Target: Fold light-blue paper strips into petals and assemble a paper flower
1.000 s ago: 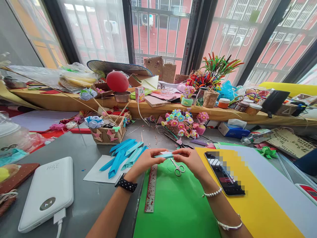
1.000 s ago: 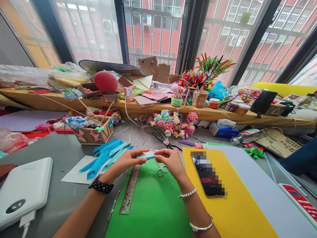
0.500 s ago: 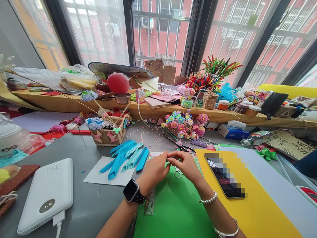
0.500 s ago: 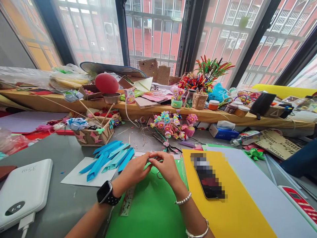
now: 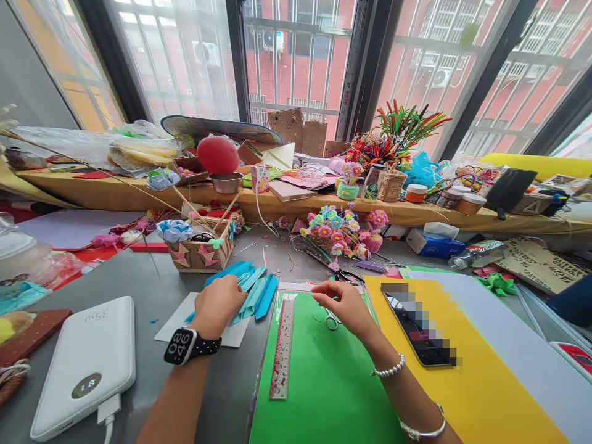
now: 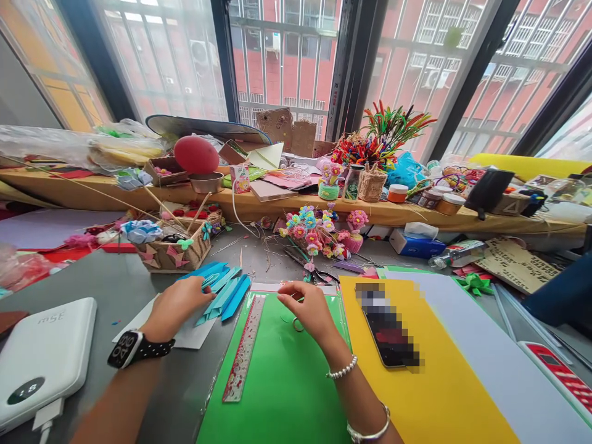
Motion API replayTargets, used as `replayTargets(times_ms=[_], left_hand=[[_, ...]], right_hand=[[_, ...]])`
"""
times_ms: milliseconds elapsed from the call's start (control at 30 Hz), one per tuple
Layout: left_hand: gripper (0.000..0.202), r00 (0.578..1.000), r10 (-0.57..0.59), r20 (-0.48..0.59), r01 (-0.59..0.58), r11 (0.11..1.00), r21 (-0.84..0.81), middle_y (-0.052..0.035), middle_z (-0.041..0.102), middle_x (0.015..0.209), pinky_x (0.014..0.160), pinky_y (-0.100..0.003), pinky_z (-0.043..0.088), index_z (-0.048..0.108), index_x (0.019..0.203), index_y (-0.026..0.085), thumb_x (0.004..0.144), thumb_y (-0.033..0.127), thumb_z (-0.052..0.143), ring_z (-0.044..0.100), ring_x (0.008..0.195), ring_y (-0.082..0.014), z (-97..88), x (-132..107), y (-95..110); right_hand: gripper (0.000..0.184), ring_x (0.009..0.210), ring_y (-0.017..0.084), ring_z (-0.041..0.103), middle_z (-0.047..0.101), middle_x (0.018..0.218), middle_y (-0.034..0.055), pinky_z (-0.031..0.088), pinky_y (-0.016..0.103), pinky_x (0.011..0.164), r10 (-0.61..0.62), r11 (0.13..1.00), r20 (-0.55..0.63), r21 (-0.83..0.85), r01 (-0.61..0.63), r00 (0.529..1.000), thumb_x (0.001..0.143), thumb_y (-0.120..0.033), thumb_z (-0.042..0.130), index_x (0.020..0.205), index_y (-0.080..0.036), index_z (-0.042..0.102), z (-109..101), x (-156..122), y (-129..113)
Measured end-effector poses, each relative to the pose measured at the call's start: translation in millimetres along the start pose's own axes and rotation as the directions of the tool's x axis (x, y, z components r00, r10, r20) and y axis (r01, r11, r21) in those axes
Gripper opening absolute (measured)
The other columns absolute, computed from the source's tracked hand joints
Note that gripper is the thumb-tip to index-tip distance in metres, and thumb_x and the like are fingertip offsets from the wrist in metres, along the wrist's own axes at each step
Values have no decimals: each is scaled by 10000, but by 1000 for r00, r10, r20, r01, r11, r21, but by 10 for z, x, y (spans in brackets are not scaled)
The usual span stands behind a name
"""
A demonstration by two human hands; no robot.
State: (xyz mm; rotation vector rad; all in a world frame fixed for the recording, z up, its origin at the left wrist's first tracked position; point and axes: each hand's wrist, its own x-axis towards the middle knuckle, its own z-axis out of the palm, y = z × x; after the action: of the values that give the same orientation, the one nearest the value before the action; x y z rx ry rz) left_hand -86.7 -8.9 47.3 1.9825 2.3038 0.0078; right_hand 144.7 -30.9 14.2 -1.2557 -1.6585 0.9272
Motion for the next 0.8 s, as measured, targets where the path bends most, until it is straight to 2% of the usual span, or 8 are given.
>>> replayTargets(times_ms=[167,267,467,633,800], left_hand=[[284,999,45,24,-44,999,-21,-140,644,818,545,-294,377,546,654,177,728,389,372,587,762,-284,6,-17,76],[243,997,43,63,-43,999,-7,-140,643,807,547,-300,385,550,656,180,720,351,390,588,778,-293,5,-24,94],[234,994,81,73,-80,997,-10,-157,633,849,582,-325,402,563,730,159,728,306,381,586,794,-299,62,16,49],[240,996,47,77,-49,999,14,-122,633,858,590,-291,413,560,748,172,739,290,352,588,792,-253,77,50,34],[265,999,10,46,-10,1000,1,-125,634,854,598,-324,420,573,769,167,737,307,351,582,813,-283,54,2,126]], right_hand=[[165,624,151,564,642,699,39,428,246,561,20,1000,22,5,-20,1000,702,-300,550,750,-171,641,4,-4,-11],[156,613,150,565,639,679,35,420,240,545,19,1000,26,-6,-19,999,702,-296,549,733,-172,638,7,-3,-17],[159,609,144,570,642,684,42,412,228,527,23,999,62,-31,-21,998,719,-277,529,742,-158,632,19,1,-3],[164,603,139,570,642,683,47,412,223,527,29,998,73,-55,-25,997,730,-260,515,745,-142,629,20,2,-6],[147,624,142,582,655,717,58,422,226,550,34,997,82,-73,-28,996,719,-238,527,750,-136,629,25,3,-10]])
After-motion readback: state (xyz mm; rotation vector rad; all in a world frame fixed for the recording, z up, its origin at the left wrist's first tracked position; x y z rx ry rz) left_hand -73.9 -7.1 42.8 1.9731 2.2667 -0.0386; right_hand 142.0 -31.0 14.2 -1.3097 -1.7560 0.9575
